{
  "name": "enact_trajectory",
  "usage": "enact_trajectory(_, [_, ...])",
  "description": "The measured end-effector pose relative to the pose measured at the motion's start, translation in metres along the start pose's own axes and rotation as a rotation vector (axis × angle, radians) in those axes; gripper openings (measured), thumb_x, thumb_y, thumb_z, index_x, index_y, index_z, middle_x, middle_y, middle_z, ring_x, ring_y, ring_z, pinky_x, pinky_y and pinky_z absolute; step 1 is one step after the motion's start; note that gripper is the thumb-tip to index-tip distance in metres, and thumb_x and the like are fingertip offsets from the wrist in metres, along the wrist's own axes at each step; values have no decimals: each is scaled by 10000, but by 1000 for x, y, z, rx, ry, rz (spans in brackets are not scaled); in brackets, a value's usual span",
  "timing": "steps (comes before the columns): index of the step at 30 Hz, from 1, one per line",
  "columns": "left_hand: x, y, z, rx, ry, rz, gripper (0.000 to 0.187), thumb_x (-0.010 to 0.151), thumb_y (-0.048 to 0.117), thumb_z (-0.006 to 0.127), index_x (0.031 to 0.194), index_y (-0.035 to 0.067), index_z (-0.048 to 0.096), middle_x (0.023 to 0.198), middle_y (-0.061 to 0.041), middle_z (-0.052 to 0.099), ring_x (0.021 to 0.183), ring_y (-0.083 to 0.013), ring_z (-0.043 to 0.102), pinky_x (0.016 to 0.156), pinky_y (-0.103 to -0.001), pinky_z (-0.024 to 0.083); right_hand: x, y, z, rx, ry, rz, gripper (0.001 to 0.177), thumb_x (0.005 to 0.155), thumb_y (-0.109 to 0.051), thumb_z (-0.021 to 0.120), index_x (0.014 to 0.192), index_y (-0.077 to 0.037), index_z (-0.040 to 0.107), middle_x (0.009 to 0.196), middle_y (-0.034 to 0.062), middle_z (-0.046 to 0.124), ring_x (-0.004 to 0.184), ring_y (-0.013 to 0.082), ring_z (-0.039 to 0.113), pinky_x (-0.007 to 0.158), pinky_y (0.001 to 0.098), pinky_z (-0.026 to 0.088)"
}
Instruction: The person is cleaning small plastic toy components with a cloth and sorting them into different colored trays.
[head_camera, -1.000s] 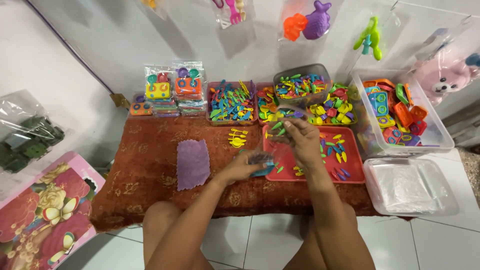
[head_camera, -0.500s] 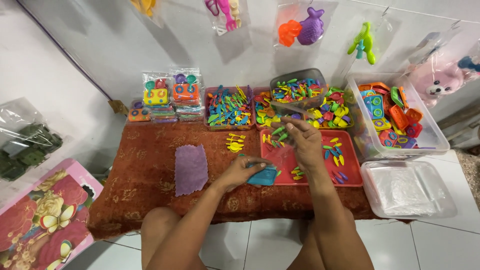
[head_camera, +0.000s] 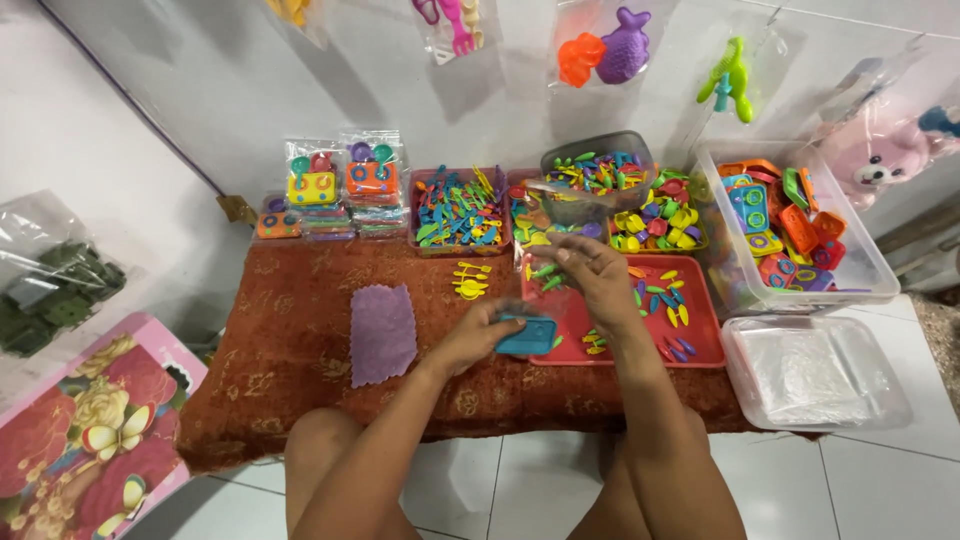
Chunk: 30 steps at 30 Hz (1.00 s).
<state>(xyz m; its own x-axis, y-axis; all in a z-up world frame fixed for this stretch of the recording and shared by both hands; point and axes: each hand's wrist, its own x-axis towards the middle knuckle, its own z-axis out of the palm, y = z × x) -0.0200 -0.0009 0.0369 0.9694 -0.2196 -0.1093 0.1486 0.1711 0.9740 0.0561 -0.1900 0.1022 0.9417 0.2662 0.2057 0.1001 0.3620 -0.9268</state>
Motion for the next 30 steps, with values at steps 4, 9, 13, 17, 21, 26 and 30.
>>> enact_trajectory(4, [5, -1, -1, -1, 33, 37, 336, 966, 134, 688, 1277, 8, 678, 1231, -92, 685, 1105, -163, 614, 1000, -364, 531, 0, -2, 1, -28, -37, 24, 338, 952, -40, 677, 1258, 91, 615, 1138, 290, 721, 861, 268, 763, 740, 379, 658])
enact_trajectory(9, [5, 2, -1, -94, 28, -11, 335, 983, 152, 687, 1278, -4, 663, 1268, -104, 671, 1058, -198, 664, 852, -393, 619, 3, 2, -2, -51, -54, 31, 408, 943, -35, 695, 1316, 91, 590, 1162, 280, 716, 926, 266, 752, 790, 393, 654])
enact_trajectory(13, [9, 0, -4, -146, -8, -59, 327, 993, 137, 672, 1278, -23, 653, 1318, -153, 633, 1027, -268, 698, 735, -466, 664, -2, 3, -2, 5, -33, -19, 329, 940, 4, 676, 1254, 97, 644, 1130, 274, 731, 940, 248, 752, 779, 361, 651])
enact_trajectory(17, [4, 10, -1, -242, 7, -62, 402, 958, 99, 698, 1307, -77, 602, 1234, -186, 575, 1028, -344, 683, 736, -534, 651, -5, -11, 4, 42, -67, -27, 305, 952, -4, 648, 1237, 103, 645, 1162, 294, 719, 997, 290, 746, 814, 380, 647])
enact_trajectory(21, [0, 21, 2, -243, 18, -61, 354, 956, 61, 666, 1282, -72, 623, 1169, -179, 593, 985, -322, 697, 742, -510, 657, -6, -10, -2, -50, -134, -67, 431, 966, -55, 659, 1355, 105, 562, 1257, 336, 663, 1114, 381, 699, 917, 463, 590])
enact_trajectory(26, [7, 10, -1, -203, 74, -45, 350, 937, 112, 718, 1260, -11, 663, 1127, -117, 678, 906, -211, 719, 728, -374, 667, -8, -1, -1, -184, -119, -50, 313, 927, -12, 731, 1202, 125, 678, 1082, 267, 744, 981, 304, 733, 838, 418, 602])
enact_trajectory(30, [15, 15, -3, -221, 107, -60, 290, 887, 107, 727, 1166, 27, 716, 942, -84, 676, 782, -196, 711, 639, -331, 659, -5, -10, 5, -239, -94, -112, 206, 914, -9, 759, 1095, 89, 744, 833, 184, 746, 761, 179, 698, 708, 322, 601])
